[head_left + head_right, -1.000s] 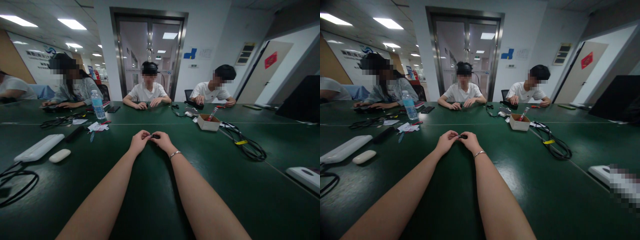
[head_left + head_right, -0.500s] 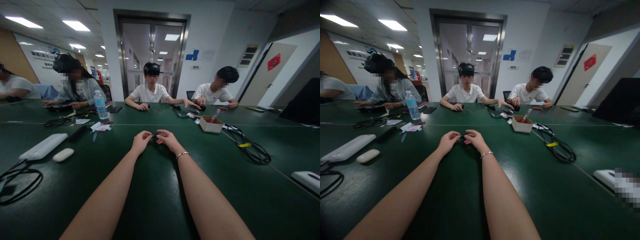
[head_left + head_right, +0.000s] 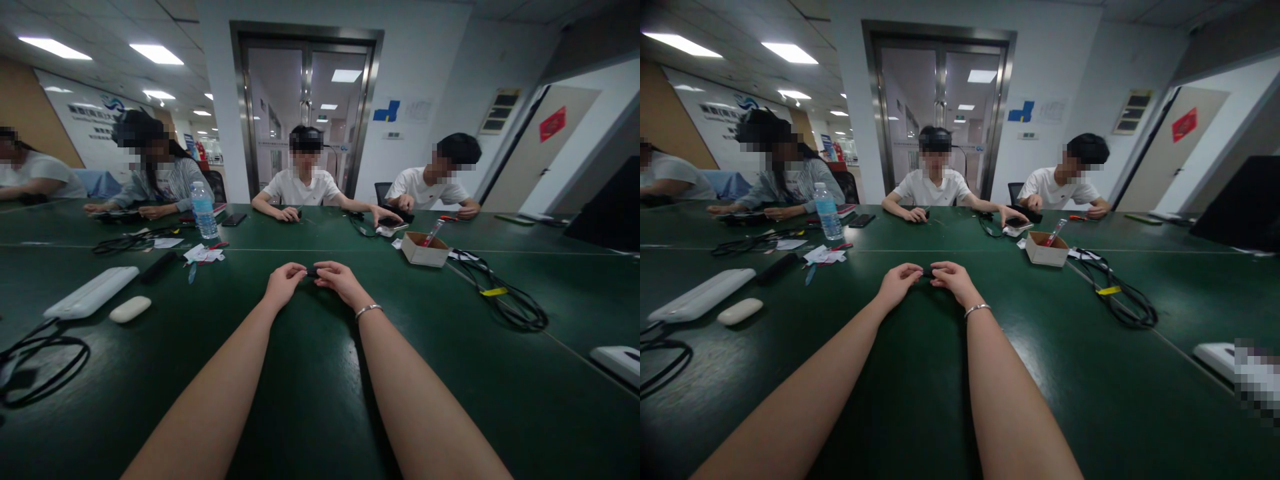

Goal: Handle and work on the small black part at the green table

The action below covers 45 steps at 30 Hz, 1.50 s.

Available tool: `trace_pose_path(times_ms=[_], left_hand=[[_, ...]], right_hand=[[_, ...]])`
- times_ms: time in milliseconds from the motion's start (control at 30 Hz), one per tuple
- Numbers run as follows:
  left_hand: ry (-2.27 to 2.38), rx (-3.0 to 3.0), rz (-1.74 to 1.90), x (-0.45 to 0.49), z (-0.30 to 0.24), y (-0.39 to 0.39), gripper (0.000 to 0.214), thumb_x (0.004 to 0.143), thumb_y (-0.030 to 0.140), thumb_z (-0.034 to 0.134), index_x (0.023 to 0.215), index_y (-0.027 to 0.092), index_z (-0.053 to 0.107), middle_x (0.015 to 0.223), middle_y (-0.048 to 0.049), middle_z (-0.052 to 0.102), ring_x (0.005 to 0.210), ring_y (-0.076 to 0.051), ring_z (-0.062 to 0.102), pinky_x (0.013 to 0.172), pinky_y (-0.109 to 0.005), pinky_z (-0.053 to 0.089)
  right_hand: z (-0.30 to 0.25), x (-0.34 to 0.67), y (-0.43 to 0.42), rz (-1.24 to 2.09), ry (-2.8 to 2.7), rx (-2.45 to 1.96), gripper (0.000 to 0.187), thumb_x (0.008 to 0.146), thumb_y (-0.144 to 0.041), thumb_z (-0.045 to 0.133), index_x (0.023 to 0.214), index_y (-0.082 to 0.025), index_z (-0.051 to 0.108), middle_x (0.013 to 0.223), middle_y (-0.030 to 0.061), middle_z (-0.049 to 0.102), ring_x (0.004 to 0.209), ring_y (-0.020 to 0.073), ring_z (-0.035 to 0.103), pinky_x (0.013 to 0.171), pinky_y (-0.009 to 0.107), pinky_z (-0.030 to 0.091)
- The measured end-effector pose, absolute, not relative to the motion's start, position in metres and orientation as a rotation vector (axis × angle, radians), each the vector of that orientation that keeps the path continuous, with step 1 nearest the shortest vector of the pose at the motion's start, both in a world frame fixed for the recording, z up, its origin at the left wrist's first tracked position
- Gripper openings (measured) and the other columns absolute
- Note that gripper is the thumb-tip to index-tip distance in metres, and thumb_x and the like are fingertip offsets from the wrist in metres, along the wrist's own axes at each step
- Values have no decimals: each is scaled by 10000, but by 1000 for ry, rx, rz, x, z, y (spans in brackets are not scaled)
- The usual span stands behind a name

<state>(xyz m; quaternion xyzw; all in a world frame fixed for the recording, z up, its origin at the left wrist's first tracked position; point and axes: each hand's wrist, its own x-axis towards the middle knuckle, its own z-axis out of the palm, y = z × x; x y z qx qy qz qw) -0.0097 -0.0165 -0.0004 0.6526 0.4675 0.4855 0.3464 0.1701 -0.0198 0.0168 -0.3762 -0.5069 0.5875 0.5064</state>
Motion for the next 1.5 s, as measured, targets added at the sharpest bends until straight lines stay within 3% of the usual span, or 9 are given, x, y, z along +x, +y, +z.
trace_pose_path(times_ms=[600,1033,1500], left_hand=[[1203,1636,1213,-11,-4,-11,298,771,403,566,887,146,662,752,-53,666,681,-153,595,650,-272,453],[1307,1688,1133,-11,-1,-15,415,805,537,485,791,147,627,652,-27,624,571,-128,552,555,-250,415],[1227,1709,1168,-6,1,-19,292,788,436,535,862,170,630,734,-30,647,675,-149,584,636,-265,440]], right_hand=[[13,173,-16,1478,-1242,-851,203,767,-15,645,927,-135,676,781,29,638,624,112,655,613,184,578],[13,175,-16,1514,-1272,-790,234,746,-1,647,936,-134,676,894,52,660,705,112,658,658,179,573],[12,171,-12,1479,-1192,-890,90,786,-104,673,876,-100,665,690,47,643,538,94,609,494,145,515]])
